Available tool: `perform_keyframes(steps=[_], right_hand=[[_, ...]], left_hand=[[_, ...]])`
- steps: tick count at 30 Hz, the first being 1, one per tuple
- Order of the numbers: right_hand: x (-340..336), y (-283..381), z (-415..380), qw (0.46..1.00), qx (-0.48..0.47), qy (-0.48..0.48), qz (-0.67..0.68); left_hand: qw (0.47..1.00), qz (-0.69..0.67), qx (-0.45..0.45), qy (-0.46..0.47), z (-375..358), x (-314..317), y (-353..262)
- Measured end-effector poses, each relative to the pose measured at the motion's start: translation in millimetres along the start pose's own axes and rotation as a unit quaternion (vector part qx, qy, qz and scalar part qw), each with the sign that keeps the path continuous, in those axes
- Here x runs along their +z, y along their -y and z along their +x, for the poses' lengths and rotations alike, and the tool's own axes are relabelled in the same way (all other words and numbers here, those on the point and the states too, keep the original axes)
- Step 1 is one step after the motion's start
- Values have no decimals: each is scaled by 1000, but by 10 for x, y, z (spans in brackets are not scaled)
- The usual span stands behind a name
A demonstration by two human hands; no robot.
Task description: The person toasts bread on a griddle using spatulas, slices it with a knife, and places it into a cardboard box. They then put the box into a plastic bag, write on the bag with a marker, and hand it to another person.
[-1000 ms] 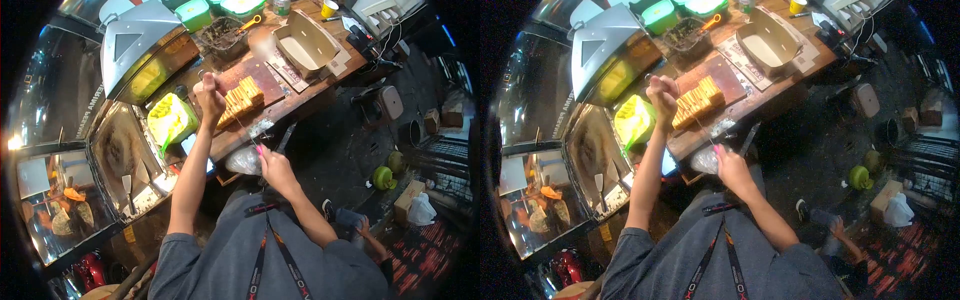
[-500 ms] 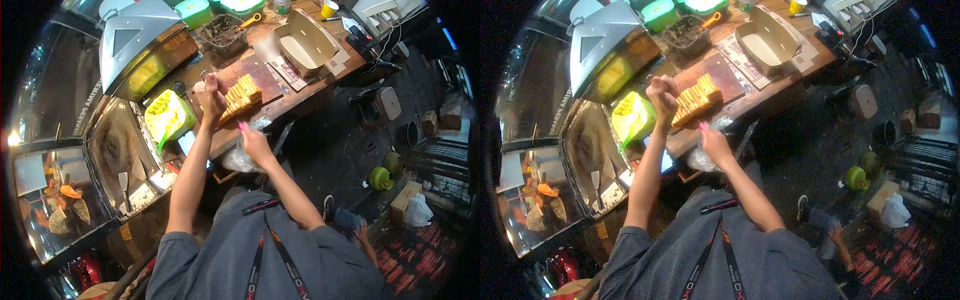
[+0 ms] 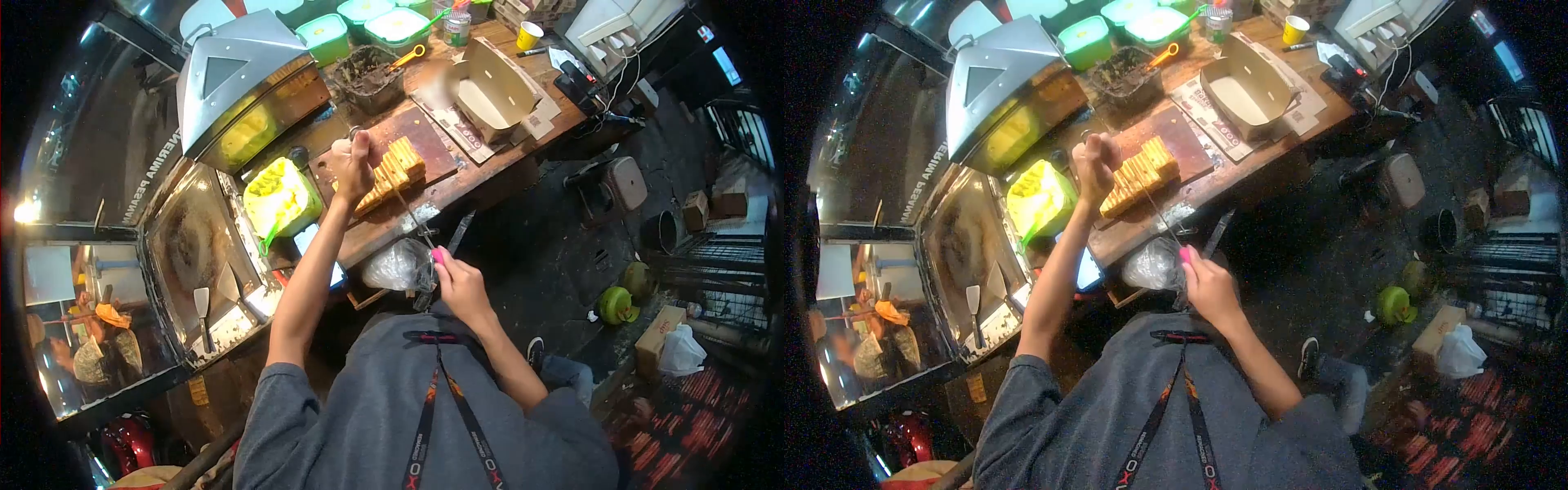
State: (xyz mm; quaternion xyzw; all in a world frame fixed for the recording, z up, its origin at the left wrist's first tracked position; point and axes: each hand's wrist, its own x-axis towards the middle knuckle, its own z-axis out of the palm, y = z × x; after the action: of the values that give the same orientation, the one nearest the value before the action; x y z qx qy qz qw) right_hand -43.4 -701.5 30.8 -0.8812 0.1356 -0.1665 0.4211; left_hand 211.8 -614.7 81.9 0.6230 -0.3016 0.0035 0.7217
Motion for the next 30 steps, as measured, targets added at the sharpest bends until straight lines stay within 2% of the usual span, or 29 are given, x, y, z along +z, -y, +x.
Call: perform_keyframes(steps=[3,4,8,10,14,16,19,21,22,26,30], right_hand=[[45,5,56,999,18,21,-45],[44,6,42,998,25,23,-49],[-116,175,-9,999,23,28,-36],[-209,288,-73,999,21,25,-29],[-315,502,-137,998,11,57,-24],[-164,520,-74,998,-6,54,-35],[478,323,353,999,-31,17,-29],[626,365,647,990,28,103,-89],[658,397,709,981,57,145,-116],[78,666,443,977,73,171,-104],[1006,212,865,996,18,80,-45]], left_hand=[[998,-66,-2,17,151,-14,-233],[1000,-18,11,-9,215,-26,-438],[996,-69,-8,-56,413,-210,-829],[998,-21,-11,-58,385,-263,-695],[989,118,-21,-91,35,-256,49],[991,90,-39,-92,2,-279,108],[992,97,-35,-66,-30,-247,62],[992,100,-38,-66,-35,-212,36],[992,103,-39,-65,-25,-211,28],[993,90,-21,-73,2,-246,85],[992,76,-28,-96,-35,-234,95]])
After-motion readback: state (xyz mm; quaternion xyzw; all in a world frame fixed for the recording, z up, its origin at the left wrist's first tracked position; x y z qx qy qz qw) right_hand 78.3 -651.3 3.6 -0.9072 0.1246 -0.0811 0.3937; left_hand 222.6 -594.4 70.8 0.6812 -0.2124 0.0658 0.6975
